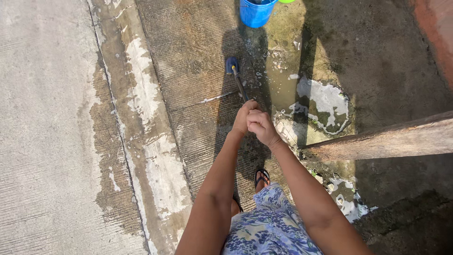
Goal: The person cleans a concrete floor by using a scrub brush on a long handle and pouring water from buckets.
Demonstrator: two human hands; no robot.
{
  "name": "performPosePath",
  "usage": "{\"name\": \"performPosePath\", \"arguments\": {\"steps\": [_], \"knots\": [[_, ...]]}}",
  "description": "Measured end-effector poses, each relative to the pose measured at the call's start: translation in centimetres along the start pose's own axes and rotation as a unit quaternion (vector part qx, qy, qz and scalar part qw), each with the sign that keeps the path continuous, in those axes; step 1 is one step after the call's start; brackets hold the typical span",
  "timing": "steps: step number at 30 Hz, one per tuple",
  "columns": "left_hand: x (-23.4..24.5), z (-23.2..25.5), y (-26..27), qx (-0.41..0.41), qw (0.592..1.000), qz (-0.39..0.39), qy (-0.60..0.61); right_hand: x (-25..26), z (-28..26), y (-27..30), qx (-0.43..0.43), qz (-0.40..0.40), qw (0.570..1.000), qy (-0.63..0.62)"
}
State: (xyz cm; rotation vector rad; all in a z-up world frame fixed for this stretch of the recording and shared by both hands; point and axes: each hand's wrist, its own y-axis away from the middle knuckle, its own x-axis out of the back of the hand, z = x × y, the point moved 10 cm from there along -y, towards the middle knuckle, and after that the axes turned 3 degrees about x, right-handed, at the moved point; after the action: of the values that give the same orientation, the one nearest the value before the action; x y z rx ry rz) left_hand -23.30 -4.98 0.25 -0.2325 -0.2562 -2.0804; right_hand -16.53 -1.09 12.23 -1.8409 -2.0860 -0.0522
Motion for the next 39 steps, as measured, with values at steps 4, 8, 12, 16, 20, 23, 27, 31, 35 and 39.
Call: {"name": "performPosePath", "arguments": {"steps": [4, 8, 12, 16, 20, 23, 27, 31, 35, 39], "knots": [[-0.6, 4.2, 3.0, -0.147, 0.982, -0.048, -0.111, -0.4, -3.0, 1.5, 0.031, -0.052, 0.995, 0.074], [-4.8, 5.8, 7.4, -0.192, 0.967, -0.156, -0.063, 0.1, -5.1, 6.8, -0.03, -0.068, 0.994, 0.085], [-8.4, 4.2, 6.7, -0.166, 0.962, -0.158, -0.15, 1.5, -5.0, 7.7, 0.027, -0.041, 0.999, 0.025], [-8.6, 2.8, 1.7, -0.178, 0.956, -0.124, -0.198, 3.3, -0.2, 4.8, 0.008, -0.021, 0.999, 0.042], [-7.5, 1.9, -1.4, -0.139, 0.942, -0.147, -0.269, 2.7, 1.0, 1.8, 0.013, -0.034, 0.998, 0.051], [-6.5, 3.3, -2.0, -0.162, 0.955, -0.116, -0.22, 4.3, -0.1, 0.9, 0.011, -0.063, 0.997, 0.033], [-8.0, 2.7, -4.6, -0.19, 0.958, -0.149, -0.153, 6.8, 1.0, -0.5, 0.022, -0.067, 0.997, 0.026], [-9.2, 2.2, -10.2, -0.241, 0.946, -0.117, -0.184, 8.9, 4.2, -4.1, 0.016, -0.064, 0.997, 0.039], [-9.5, 4.3, -10.8, -0.209, 0.947, -0.108, -0.219, 11.3, 2.9, -4.6, 0.034, -0.083, 0.995, 0.03], [-9.9, 5.2, -10.4, -0.053, 0.974, -0.119, -0.187, 13.5, 1.7, -4.1, 0.028, -0.119, 0.992, -0.022]]}}
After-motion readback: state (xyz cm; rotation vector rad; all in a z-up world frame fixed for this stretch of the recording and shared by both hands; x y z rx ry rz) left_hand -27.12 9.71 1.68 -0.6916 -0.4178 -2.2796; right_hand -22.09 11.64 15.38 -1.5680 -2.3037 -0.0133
